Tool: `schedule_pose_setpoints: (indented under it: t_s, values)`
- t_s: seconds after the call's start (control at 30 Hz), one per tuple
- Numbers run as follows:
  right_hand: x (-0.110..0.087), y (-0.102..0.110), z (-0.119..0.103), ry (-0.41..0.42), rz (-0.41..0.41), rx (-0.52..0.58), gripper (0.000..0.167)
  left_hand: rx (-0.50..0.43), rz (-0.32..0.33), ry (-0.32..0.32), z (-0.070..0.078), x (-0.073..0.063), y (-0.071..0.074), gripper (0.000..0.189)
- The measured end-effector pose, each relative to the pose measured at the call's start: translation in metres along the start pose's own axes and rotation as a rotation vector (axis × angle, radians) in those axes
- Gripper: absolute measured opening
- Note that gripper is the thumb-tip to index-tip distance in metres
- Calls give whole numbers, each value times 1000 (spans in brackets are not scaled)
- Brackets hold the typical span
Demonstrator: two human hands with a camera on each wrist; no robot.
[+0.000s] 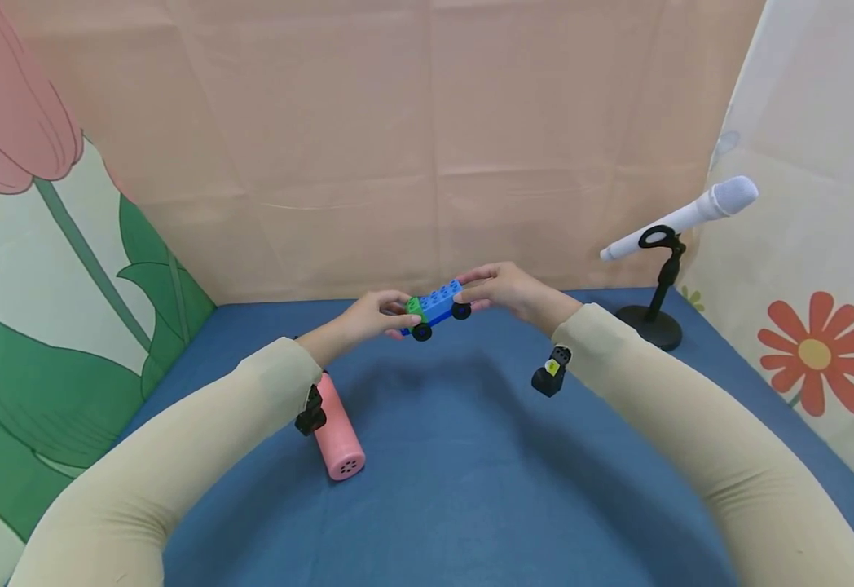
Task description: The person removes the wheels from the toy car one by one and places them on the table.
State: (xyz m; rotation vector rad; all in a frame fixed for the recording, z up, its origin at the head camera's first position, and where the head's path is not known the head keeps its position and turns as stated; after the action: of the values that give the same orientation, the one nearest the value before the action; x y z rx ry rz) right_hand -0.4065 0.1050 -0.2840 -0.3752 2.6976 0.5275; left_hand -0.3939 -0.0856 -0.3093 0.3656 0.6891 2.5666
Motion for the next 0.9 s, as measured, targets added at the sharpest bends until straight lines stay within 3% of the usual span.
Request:
schedule_pose_setpoints:
  t_s: [0.3,0.47,0.67,0.9]
  values:
    - [-11,-4,-8,-11,-14,-71,42,33,-73,11,3,-5,-3,43]
    - [-15,-9,-13,-5,-31,-122,41,35,-109,-28,10,-4,-6,50]
    - [-20,-17,-24,13,-42,-149,38,19,-89,-117,22,0,-7,52]
    - [-22,-25,-30,0,-50,-145,40,-28,-51,-178,28,1,-7,52]
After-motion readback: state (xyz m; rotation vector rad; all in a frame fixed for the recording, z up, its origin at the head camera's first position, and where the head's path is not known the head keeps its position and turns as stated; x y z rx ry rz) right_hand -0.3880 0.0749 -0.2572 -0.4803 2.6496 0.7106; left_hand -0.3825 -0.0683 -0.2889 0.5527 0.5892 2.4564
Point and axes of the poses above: each hand's wrist, its own x-axis towards the middle knuckle, its own y-axis out of the back of the hand, z = x × y, the point moved 8 cm from there along x, towards the middle knuckle, and after that the axes turned 15 degrees about -y, right-handed, at the moved point
